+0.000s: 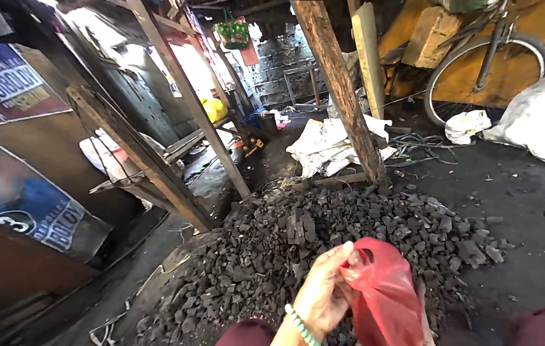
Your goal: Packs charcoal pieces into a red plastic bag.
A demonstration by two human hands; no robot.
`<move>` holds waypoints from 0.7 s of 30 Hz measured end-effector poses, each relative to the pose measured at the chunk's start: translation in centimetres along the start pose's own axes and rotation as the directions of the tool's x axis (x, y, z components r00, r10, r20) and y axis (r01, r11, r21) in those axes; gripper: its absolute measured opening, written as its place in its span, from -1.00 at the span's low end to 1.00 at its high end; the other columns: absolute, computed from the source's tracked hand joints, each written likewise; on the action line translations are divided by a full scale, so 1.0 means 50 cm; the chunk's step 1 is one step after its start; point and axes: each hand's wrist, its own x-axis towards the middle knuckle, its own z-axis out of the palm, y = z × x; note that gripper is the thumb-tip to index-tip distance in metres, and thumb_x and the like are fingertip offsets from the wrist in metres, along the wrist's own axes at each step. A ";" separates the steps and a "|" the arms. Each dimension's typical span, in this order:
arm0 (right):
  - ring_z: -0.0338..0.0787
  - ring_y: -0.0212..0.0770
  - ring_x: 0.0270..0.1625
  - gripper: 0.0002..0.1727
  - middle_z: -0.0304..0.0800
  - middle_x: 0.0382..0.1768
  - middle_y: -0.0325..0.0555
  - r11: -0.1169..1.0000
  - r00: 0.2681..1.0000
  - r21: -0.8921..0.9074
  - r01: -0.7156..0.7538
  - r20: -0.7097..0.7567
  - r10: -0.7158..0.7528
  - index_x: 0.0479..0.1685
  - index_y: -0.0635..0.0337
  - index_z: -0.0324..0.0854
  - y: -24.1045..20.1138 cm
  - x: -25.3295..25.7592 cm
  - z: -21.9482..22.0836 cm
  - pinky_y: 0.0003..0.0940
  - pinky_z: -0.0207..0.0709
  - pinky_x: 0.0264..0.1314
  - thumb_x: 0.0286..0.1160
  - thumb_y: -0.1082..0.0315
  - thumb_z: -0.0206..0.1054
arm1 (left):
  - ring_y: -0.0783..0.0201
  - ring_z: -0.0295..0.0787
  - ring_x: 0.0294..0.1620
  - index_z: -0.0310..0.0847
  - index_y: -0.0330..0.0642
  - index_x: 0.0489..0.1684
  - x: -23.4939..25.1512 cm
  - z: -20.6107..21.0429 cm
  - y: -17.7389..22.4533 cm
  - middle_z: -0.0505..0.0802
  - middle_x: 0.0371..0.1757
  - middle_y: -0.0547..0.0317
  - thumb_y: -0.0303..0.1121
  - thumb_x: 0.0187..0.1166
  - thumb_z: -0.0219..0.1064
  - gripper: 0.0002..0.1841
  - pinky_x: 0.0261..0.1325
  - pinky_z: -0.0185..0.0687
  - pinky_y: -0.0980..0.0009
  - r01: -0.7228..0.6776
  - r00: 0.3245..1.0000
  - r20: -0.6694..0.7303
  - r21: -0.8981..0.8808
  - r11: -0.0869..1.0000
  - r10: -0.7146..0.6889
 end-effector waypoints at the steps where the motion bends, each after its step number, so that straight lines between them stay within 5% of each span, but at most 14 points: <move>1: 0.92 -0.31 0.03 -0.20 0.96 -0.04 -0.23 0.999 1.000 0.034 -0.002 -0.018 0.003 0.10 -0.14 0.78 -0.007 0.010 0.025 -0.22 0.82 0.09 0.15 -0.59 0.27 | 0.46 0.70 -0.51 0.56 -0.07 -0.57 -0.003 -0.013 0.007 0.71 -0.55 0.30 -0.35 0.85 -0.15 -0.53 -0.37 0.69 0.54 -0.053 0.998 -0.039 0.012 0.999 0.054; 3: 0.94 -0.40 -0.15 -0.31 0.96 -0.21 -0.29 0.995 0.990 -0.070 0.066 -0.117 -0.073 -0.03 -0.11 0.78 -0.038 0.032 0.065 -0.36 0.86 -0.10 -0.08 -0.40 0.59 | 0.50 0.67 -0.54 0.59 -0.09 -0.55 -0.016 -0.048 0.016 0.69 -0.56 0.32 -0.38 0.81 -0.11 -0.56 -0.40 0.67 0.58 -0.144 0.982 -0.107 0.090 0.986 0.153; 5: 0.92 -0.43 -0.18 -0.10 0.93 -0.21 -0.33 0.959 0.975 -0.249 0.136 -0.137 -0.174 0.19 0.01 0.54 -0.078 0.043 0.080 -0.41 0.85 -0.12 -0.26 -0.22 0.77 | 0.51 0.68 -0.51 0.61 -0.07 -0.52 -0.032 -0.088 0.007 0.72 -0.54 0.34 -0.40 0.77 -0.09 -0.59 -0.34 0.69 0.57 -0.171 0.971 -0.142 0.162 0.972 0.194; 7: 0.89 -0.46 0.00 0.09 0.88 0.00 -0.41 0.870 0.966 -0.430 0.243 0.026 -0.257 0.50 0.06 0.29 -0.112 0.044 0.078 -0.42 0.83 0.07 -0.18 -0.11 0.78 | 0.50 0.71 -0.50 0.63 -0.07 -0.50 -0.045 -0.117 -0.015 0.75 -0.53 0.33 -0.41 0.75 -0.09 -0.60 -0.31 0.73 0.55 -0.174 0.959 -0.196 0.155 0.972 0.203; 10: 0.82 -0.51 0.18 0.13 0.80 0.20 -0.52 0.731 0.922 -0.563 0.386 0.236 -0.306 0.63 -0.03 0.22 -0.145 0.049 0.087 -0.43 0.76 0.26 -0.13 -0.04 0.76 | 0.51 0.70 -0.55 0.60 -0.06 -0.53 -0.045 -0.123 -0.034 0.74 -0.58 0.34 -0.42 0.77 -0.13 -0.57 -0.38 0.72 0.57 -0.221 0.939 -0.246 0.099 0.970 0.239; 14: 0.86 -0.52 0.04 0.18 0.84 0.04 -0.49 0.765 0.943 -0.562 0.314 0.090 -0.321 0.55 0.11 0.20 -0.129 0.049 0.101 -0.47 0.81 0.12 -0.22 -0.08 0.79 | 0.51 0.70 -0.53 0.61 -0.08 -0.51 -0.039 -0.116 -0.044 0.73 -0.56 0.33 -0.42 0.75 -0.09 -0.60 -0.37 0.70 0.57 -0.275 0.937 -0.203 0.077 0.958 0.285; 17: 0.86 -0.55 -0.07 0.10 0.84 -0.08 -0.51 0.822 0.945 -0.511 0.250 -0.054 -0.321 0.43 0.13 0.18 -0.111 0.037 0.108 -0.50 0.81 0.01 -0.29 0.12 0.79 | 0.54 0.68 -0.54 0.63 -0.05 -0.51 -0.039 -0.119 -0.039 0.74 -0.55 0.35 -0.41 0.73 -0.05 -0.62 -0.41 0.66 0.60 -0.309 0.933 -0.154 0.121 0.944 0.325; 21: 0.89 -0.51 -0.18 -0.36 0.88 -0.22 -0.42 0.923 0.937 -0.360 0.137 -0.254 -0.238 0.32 0.06 0.31 -0.081 0.036 0.065 -0.48 0.83 -0.13 0.11 0.37 0.41 | 0.53 0.70 -0.49 0.65 -0.08 -0.45 -0.032 -0.107 -0.046 0.77 -0.50 0.36 -0.42 0.74 -0.04 -0.64 -0.36 0.67 0.59 -0.300 0.933 -0.134 0.229 0.926 0.335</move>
